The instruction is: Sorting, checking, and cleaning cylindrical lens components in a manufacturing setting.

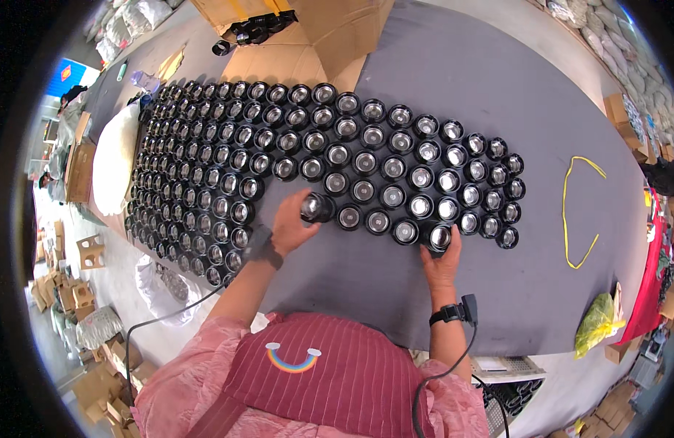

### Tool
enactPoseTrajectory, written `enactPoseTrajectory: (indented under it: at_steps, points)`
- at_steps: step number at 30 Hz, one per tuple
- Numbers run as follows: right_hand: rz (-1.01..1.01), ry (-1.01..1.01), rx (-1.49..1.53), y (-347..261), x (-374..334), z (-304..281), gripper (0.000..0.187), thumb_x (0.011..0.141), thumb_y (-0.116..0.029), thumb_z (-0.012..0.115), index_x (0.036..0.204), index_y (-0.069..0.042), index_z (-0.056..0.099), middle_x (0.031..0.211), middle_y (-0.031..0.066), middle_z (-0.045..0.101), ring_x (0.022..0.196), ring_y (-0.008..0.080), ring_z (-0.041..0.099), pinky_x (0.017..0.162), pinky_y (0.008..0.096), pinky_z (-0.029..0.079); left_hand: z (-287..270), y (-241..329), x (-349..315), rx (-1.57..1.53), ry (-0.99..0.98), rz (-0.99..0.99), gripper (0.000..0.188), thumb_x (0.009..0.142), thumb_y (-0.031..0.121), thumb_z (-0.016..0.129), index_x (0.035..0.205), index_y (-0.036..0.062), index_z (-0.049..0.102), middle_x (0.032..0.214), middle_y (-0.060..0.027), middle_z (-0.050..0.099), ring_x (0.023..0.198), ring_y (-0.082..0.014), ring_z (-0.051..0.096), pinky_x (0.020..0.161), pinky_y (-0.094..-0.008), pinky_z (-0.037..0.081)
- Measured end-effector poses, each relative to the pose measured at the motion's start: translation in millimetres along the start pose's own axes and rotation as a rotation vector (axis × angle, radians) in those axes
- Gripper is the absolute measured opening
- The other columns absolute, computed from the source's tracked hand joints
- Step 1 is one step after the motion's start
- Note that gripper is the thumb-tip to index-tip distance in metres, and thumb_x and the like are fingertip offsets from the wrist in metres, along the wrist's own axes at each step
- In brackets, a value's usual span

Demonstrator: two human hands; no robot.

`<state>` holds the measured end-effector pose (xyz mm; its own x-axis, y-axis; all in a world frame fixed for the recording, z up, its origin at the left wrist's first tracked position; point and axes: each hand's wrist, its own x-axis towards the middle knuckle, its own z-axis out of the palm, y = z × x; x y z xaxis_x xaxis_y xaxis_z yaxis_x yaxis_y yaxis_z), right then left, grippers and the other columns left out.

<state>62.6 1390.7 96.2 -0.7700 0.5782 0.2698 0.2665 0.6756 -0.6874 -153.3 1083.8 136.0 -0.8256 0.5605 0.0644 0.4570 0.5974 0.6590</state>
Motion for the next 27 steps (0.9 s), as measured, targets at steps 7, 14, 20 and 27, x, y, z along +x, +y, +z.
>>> enactPoseTrajectory:
  at_steps: [7, 14, 20, 27]
  points:
    - [-0.026, 0.056, -0.027, 3, -4, 10, 0.094, 0.067, -0.011, 0.083, 0.143, -0.004, 0.029, 0.136, 0.0218, 0.045, 0.124, 0.0394, 0.048, 0.103, 0.0437, 0.041, 20, -5, -3, -0.136, -0.066, 0.012, 0.084, 0.063, 0.006, 0.081, 0.138, 0.0104, 0.043, 0.129, -0.0164, 0.053, 0.118, -0.0365, 0.051, 0.101, -0.0435, 0.043]
    - [-0.009, 0.093, -0.021, -6, -9, 4, 0.096, 0.065, -0.012, 0.084, 0.142, 0.0, 0.028, 0.133, 0.0231, 0.045, 0.121, 0.0398, 0.049, 0.102, 0.0443, 0.042, 29, -21, -6, -0.055, -0.036, 0.09, 0.092, 0.062, 0.002, 0.08, 0.143, 0.0147, 0.038, 0.126, -0.0159, 0.054, 0.113, -0.0379, 0.053, 0.097, -0.0459, 0.044]
    - [-0.028, 0.113, 0.036, -55, -13, 7, 0.097, 0.067, -0.017, 0.086, 0.142, 0.003, 0.028, 0.134, 0.0237, 0.045, 0.121, 0.0393, 0.05, 0.103, 0.0435, 0.041, 26, -23, -9, -0.036, -0.001, 0.113, 0.09, 0.062, 0.002, 0.08, 0.142, 0.0153, 0.039, 0.127, -0.015, 0.055, 0.114, -0.0371, 0.053, 0.097, -0.046, 0.044]
    - [-0.131, 0.0, 0.017, -41, -9, 41, 0.096, 0.064, -0.013, 0.085, 0.141, -0.003, 0.029, 0.129, 0.0229, 0.047, 0.114, 0.0414, 0.053, 0.098, 0.0451, 0.045, 13, -8, -3, -0.097, 0.046, 0.09, 0.084, 0.063, 0.003, 0.08, 0.138, 0.0118, 0.044, 0.123, -0.014, 0.058, 0.112, -0.0351, 0.055, 0.095, -0.0439, 0.045]
